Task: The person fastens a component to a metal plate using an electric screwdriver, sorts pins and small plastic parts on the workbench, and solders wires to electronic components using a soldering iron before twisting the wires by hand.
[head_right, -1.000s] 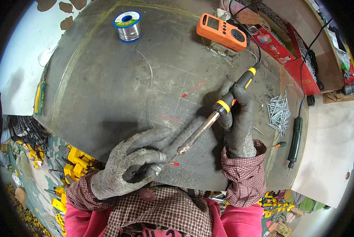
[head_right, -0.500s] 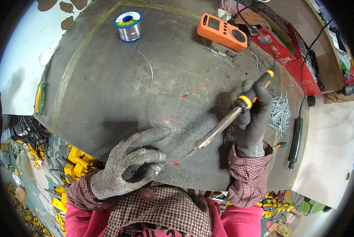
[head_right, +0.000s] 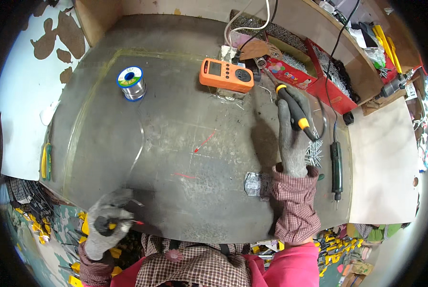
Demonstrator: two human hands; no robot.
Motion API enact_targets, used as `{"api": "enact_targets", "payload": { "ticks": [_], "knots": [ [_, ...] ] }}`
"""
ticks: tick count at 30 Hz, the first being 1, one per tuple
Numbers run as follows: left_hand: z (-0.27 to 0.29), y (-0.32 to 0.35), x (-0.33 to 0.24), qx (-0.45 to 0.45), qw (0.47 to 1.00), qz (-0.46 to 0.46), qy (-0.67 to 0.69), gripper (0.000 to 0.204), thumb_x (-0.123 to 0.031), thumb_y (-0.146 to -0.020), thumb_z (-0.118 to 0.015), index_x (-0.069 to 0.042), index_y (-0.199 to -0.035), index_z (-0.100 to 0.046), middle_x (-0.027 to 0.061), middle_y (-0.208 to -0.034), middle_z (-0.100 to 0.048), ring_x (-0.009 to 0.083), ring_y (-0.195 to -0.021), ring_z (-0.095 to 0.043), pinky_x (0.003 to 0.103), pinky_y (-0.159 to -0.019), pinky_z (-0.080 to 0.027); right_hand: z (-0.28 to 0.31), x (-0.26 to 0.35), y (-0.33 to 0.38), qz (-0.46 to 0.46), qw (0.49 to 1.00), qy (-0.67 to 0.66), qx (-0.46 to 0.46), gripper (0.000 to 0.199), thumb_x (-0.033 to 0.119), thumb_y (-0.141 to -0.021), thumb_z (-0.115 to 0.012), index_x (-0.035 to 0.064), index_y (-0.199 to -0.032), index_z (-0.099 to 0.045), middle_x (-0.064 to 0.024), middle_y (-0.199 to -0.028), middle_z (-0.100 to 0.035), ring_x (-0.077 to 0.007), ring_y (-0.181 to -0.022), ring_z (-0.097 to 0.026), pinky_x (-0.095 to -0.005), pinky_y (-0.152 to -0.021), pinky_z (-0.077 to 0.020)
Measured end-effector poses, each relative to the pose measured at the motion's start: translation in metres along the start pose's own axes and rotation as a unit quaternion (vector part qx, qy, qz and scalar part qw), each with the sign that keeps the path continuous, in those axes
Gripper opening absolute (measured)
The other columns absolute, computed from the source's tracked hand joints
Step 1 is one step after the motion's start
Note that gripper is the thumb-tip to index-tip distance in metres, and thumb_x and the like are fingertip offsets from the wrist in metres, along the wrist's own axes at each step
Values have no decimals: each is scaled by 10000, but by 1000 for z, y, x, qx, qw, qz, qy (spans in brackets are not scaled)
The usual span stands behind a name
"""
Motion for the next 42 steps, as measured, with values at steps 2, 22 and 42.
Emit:
{"api": "enact_targets", "payload": {
  "ticks": [2, 22, 42],
  "knots": [
    [27, 19, 12, -57, 998, 24, -28, 123, -49, -786, -765, -42, -886, -694, 182, -1124, -672, 268, -1042, -657, 385, -886, -520, -16, 4, -11, 83, 981, 166, 47, 334, 119, -953, -603, -14, -1258, -579, -144, -1215, -637, -190, -1103, -623, -324, -941, -498],
    [-64, -58, -55, -82, 977, -160, -113, 275, 10, -734, -744, -75, -986, -676, 110, -1201, -635, 294, -1052, -606, 405, -925, -457, -6, 102, 73, -20, 957, -2, 289, 244, 1, -814, -697, 16, -1056, -663, -145, -1018, -670, -275, -907, -654, -352, -802, -509],
    [-78, -56, -37, -33, 989, -119, -78, 271, -96, -774, -741, -98, -1029, -650, 63, -1001, -640, 327, -1003, -593, 460, -888, -462, -44, 135, 118, 127, 931, 13, 341, 218, 92, -786, -735, 86, -999, -691, -78, -889, -677, -290, -805, -654, -400, -713, -486]
  ]
}}
Point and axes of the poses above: each hand's wrist, its own y-axis away from the middle knuckle, its own z-axis out of the back of the hand, x = y × z, the point moved 6 cm from there along -y, towards the middle knuckle
